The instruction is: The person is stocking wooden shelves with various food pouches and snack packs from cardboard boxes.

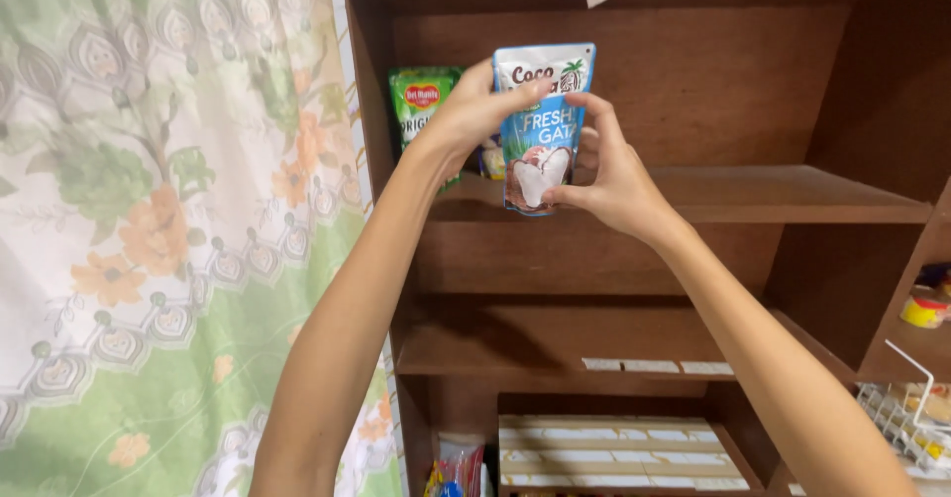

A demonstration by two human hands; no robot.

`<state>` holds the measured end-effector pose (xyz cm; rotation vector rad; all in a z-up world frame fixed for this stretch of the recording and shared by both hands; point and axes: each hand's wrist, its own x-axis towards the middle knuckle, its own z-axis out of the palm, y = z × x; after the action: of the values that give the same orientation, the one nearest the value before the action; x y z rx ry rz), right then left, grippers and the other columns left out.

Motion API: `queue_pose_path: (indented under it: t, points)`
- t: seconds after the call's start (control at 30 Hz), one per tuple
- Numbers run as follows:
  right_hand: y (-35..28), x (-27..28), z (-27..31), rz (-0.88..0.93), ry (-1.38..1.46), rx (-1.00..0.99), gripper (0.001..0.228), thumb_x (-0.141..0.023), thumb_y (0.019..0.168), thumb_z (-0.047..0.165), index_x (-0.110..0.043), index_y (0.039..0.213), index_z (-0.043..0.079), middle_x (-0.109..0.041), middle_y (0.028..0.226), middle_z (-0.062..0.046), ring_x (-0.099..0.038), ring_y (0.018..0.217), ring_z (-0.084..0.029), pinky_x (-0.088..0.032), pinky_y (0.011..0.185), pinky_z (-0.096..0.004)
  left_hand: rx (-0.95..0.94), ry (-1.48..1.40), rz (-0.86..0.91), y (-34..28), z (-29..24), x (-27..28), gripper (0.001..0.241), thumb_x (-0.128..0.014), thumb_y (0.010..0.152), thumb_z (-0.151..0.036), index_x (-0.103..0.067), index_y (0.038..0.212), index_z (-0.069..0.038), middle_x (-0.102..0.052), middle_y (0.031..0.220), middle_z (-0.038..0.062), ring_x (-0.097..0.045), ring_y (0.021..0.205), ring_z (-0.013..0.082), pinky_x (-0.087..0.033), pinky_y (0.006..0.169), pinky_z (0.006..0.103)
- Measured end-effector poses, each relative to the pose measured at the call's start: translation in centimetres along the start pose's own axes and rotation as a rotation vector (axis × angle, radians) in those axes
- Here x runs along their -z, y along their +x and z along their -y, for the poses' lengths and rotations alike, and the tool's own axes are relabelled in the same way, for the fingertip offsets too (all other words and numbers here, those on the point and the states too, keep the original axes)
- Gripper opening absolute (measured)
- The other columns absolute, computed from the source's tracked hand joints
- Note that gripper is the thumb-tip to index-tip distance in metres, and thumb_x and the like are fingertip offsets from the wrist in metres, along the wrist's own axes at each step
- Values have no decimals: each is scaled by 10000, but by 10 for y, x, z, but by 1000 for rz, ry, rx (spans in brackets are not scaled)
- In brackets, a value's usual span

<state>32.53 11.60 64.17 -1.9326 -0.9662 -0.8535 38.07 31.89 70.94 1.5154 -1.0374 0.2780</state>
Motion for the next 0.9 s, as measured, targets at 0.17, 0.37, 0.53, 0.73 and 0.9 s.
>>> queue_pose_path:
  t: [0.17,0.37,0.53,0.73,0.9]
  points:
    - [24,-5,-43,-53,-43,-62,1035,-875,716,-20,-248,1525,134,-660,1308,-181,-678,1209,-252,-581,1003,-404,89,161,-39,10,105,22,649,-842,790,-251,-565,1328,-16,-715,1173,130,-680,1095,213,-551,924,353]
    - [27,-19,-105,-69,-66,-150,1024,-847,715,-49,-250,1522,148,-656,1265,-185,-672,1191,-258,-578,983,-401,90,309,-149,4,176,-6,591,-812,766,-183,-572,1279,-11,-724,1041,130,-707,956,268,-575,827,408]
    - [46,-12,-165,-91,-128,-171,1050,-835,679,-87,-262,1518,177,-682,1184,-184,-682,1130,-274,-561,940,-405,72,541,-330,59,242,-28,369,-796,723,-107,-660,1042,20,-725,907,221,-731,898,365,-570,782,448]
    - [64,3,-228,-84,-207,-341,946,-836,648,-47,-287,1396,139,-662,1084,-191,-686,989,-297,-569,827,-441,98,527,-433,103,282,-56,236,-713,780,-85,-678,985,28,-724,1003,282,-701,991,447,-553,847,510]
    - [78,5,-293,-74,-413,-285,720,-870,660,12,-422,1218,92,-655,1091,-260,-658,1056,-399,-537,861,-480,347,594,-475,135,295,-70,313,-764,791,-155,-676,1037,18,-697,1075,284,-664,1072,469,-533,910,531]
